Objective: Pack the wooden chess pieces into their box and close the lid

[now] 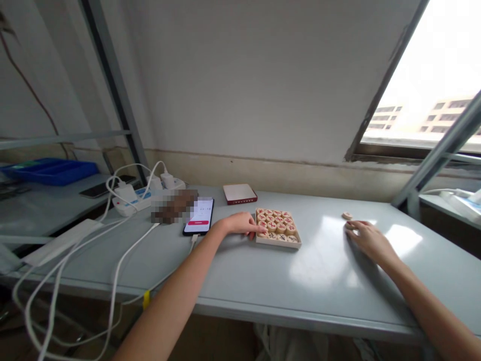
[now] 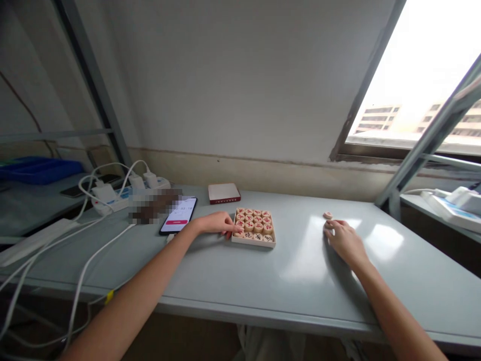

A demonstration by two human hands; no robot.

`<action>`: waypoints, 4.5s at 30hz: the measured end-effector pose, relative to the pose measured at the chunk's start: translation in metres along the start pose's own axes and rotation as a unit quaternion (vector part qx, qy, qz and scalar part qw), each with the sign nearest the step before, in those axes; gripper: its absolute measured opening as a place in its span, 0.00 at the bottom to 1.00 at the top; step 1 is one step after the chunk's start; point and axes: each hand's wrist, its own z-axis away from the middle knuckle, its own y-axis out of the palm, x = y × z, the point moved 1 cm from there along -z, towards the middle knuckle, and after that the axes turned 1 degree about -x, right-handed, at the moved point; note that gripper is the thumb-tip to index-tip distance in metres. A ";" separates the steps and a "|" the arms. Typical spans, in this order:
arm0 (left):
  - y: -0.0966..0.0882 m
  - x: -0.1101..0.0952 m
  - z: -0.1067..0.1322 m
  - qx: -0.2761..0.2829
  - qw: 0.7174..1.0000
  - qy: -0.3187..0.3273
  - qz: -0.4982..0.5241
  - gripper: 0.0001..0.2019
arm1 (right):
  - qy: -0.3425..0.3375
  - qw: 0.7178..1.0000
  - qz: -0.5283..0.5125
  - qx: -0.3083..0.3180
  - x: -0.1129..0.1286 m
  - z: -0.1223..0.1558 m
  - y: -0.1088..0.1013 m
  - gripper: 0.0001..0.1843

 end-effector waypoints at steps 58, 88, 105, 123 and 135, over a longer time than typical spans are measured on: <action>0.001 -0.001 -0.002 -0.002 1.000 0.004 0.008 0.27 | 0.068 0.994 0.072 0.050 0.006 -0.007 -0.008 0.15; 0.003 0.004 -0.005 -0.006 1.000 0.017 0.003 0.27 | -0.341 0.939 0.045 -0.004 0.159 0.059 -0.043 0.20; 0.000 -0.003 0.000 -0.013 1.000 0.013 0.007 0.24 | -0.186 0.980 0.015 -0.067 0.132 0.028 -0.033 0.18; -0.007 0.021 -0.013 -0.400 0.907 0.005 -0.131 0.18 | -0.120 0.963 -0.229 0.075 0.061 -0.012 -0.011 0.12; 0.004 0.027 -0.015 -0.321 0.902 -0.075 -0.279 0.21 | -0.253 0.893 -0.356 0.104 0.128 0.031 -0.028 0.08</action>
